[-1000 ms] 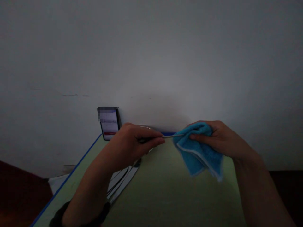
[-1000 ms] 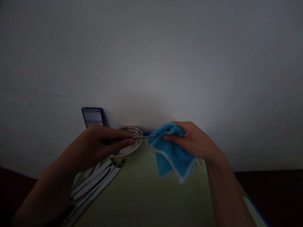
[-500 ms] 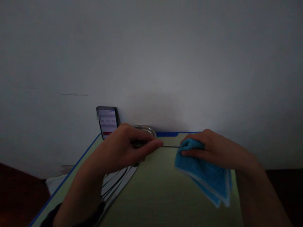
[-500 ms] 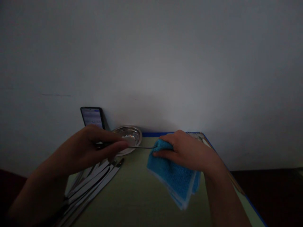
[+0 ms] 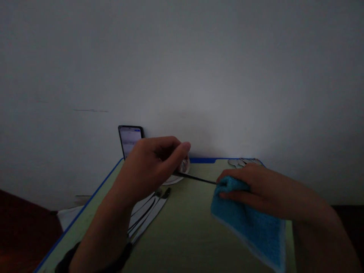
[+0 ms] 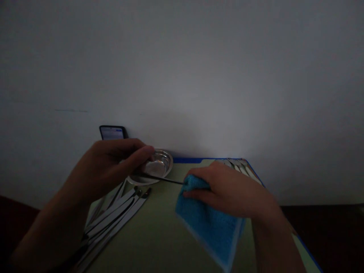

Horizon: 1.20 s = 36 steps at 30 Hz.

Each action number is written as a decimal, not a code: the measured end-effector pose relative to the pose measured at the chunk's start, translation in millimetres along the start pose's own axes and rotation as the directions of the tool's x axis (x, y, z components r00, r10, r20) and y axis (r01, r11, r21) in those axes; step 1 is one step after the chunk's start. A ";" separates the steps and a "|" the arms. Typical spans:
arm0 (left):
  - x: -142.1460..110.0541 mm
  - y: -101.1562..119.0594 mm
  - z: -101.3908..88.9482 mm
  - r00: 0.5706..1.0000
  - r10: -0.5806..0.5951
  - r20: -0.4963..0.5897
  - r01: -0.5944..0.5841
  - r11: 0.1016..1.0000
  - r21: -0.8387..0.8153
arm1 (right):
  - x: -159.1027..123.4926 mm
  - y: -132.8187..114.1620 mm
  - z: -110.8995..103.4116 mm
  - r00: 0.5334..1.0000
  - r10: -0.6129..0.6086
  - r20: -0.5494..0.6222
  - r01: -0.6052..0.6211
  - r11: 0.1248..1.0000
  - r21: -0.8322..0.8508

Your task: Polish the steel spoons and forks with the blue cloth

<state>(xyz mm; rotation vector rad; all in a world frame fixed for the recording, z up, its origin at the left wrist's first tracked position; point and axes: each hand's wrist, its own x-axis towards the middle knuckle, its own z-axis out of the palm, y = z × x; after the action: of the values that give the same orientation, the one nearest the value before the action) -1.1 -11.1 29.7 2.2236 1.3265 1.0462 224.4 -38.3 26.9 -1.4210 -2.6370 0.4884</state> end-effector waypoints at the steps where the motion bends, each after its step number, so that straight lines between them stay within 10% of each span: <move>1: 0.5 0.9 0.9 0.999 0.015 0.043 -0.015 1.000 0.005 | 1.0 3.1 -2.5 1.000 -0.005 -0.007 0.005 0.999 0.033; 7: 1.0 1.8 10.6 0.941 0.084 0.327 -0.060 0.995 -0.081 | 4.1 24.9 -11.2 0.951 0.136 -0.279 -0.023 0.928 0.373; 9: 0.6 2.5 14.5 0.926 0.083 0.367 -0.049 0.994 -0.102 | 5.8 29.5 -9.1 0.852 0.239 -0.466 0.008 0.884 0.468; 13: -0.3 9.7 24.6 0.951 0.094 0.294 -0.068 0.993 -0.099 | 18.6 31.2 1.3 0.510 0.470 -0.720 0.139 0.781 0.609; 16: -0.6 16.2 31.9 0.968 0.099 0.229 -0.083 0.994 -0.076 | 34.5 27.0 11.7 0.407 0.617 -0.674 0.257 0.630 0.733; 23: 0.0 17.0 29.8 0.950 0.024 0.310 -0.001 0.997 -0.075 | 49.8 17.1 24.4 0.563 0.640 -0.522 0.325 0.410 0.852; 31: -8.2 4.3 10.8 0.655 0.015 0.756 0.124 0.984 -0.126 | 45.6 19.7 19.3 0.422 0.699 -0.578 0.347 0.465 0.815; 36: -4.9 -1.4 22.4 0.625 -0.058 0.779 0.189 0.979 -0.079 | 56.5 10.6 37.4 0.628 0.632 -0.453 0.253 0.385 0.888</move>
<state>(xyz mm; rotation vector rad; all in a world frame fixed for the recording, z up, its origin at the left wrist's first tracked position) 13.2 -13.0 11.9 2.0271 0.9216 0.0491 192.3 5.4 -15.2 -1.1231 -1.0514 0.9143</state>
